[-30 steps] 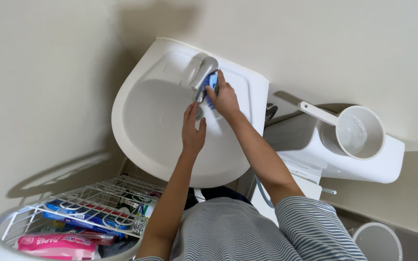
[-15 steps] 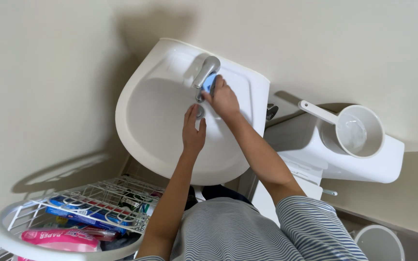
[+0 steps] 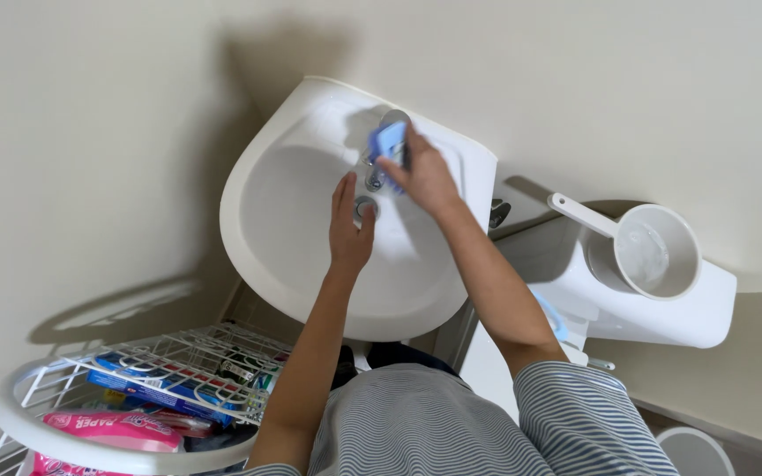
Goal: Cleaning and scrubbing a bathroom sink and faucet with a sponge.
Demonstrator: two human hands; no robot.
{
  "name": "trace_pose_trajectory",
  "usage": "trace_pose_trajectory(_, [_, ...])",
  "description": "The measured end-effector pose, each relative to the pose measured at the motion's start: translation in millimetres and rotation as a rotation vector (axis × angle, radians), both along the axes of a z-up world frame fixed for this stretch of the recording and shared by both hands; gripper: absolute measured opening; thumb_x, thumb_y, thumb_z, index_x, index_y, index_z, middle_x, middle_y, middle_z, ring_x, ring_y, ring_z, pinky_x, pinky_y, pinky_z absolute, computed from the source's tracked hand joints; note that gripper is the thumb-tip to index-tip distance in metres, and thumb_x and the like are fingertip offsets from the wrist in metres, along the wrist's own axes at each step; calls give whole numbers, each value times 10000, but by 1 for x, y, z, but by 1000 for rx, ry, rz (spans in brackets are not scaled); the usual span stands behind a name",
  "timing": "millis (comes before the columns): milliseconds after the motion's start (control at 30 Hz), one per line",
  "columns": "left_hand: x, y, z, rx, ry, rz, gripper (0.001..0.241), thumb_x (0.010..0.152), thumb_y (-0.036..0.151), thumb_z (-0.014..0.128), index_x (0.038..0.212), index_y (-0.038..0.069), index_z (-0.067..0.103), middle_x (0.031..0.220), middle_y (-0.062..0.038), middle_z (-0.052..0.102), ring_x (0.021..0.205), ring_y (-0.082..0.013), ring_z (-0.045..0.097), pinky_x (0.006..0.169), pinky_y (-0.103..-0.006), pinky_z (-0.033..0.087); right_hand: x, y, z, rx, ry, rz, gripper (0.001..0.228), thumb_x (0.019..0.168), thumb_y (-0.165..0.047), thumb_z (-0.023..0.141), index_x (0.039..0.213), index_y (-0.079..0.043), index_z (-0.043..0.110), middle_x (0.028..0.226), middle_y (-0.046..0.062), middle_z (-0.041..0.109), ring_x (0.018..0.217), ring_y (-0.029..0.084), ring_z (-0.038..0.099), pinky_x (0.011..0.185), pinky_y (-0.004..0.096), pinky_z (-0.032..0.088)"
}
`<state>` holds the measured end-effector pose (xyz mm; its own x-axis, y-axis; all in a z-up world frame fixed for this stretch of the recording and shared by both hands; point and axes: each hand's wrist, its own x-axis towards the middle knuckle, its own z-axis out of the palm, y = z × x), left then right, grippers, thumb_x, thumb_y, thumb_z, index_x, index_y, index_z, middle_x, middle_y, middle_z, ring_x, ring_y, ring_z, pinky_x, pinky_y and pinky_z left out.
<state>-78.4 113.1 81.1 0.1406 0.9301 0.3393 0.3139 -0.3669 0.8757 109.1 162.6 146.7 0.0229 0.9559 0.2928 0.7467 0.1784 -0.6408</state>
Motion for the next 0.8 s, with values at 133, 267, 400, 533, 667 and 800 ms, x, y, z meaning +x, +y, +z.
trace_pose_trajectory(133, [8, 15, 2, -55, 86, -2, 632, 1032, 190, 571, 1587, 22, 320, 1637, -204, 339, 1515, -376, 350, 1201, -443, 353, -25, 6, 18, -113, -127, 64, 899, 886, -491, 802, 1476, 84, 442, 1210, 300, 674, 1046, 421, 694, 893, 446, 563])
trace_pose_trajectory(267, [11, 20, 7, -25, 138, -36, 666, 1006, 185, 602, 1595, 46, 324, 1666, -170, 328, 1530, -359, 348, 1224, -441, 351, 6, 41, 2, -188, -86, -124, 913, 878, -482, 766, 1512, 65, 402, 1191, 270, 685, 1031, 388, 710, 886, 428, 576])
trace_pose_trajectory(400, [16, 22, 6, -31, 141, -48, 693, 996, 179, 612, 1607, 51, 310, 1672, -150, 312, 1529, -356, 347, 1218, -442, 352, 13, 42, -5, -185, -166, -121, 961, 906, -510, 778, 1523, 94, 356, 1159, 301, 668, 1014, 403, 699, 875, 437, 579])
trace_pose_trajectory(533, [18, 24, -3, -61, 153, -12, 668, 1010, 186, 608, 1603, 75, 321, 1674, -141, 312, 1538, -347, 347, 1210, -430, 374, -9, 15, -4, 4, -173, 85, 898, 881, -478, 807, 1494, 61, 433, 1193, 300, 681, 1034, 423, 691, 888, 447, 570])
trace_pose_trajectory(667, [16, 22, 0, -61, 146, -30, 681, 1005, 185, 600, 1615, 92, 312, 1670, -135, 322, 1531, -341, 355, 1206, -429, 381, 13, 46, -12, -198, -97, -113, 939, 894, -501, 757, 1538, 67, 378, 1139, 261, 698, 977, 363, 719, 863, 426, 587])
trace_pose_trajectory(800, [17, 20, 5, -88, 132, -32, 680, 1010, 184, 596, 1617, 93, 303, 1673, -134, 309, 1528, -343, 353, 1201, -431, 382, 28, 58, -27, -115, -90, -212, 933, 883, -492, 797, 1495, 100, 416, 1110, 277, 700, 954, 382, 716, 832, 436, 586])
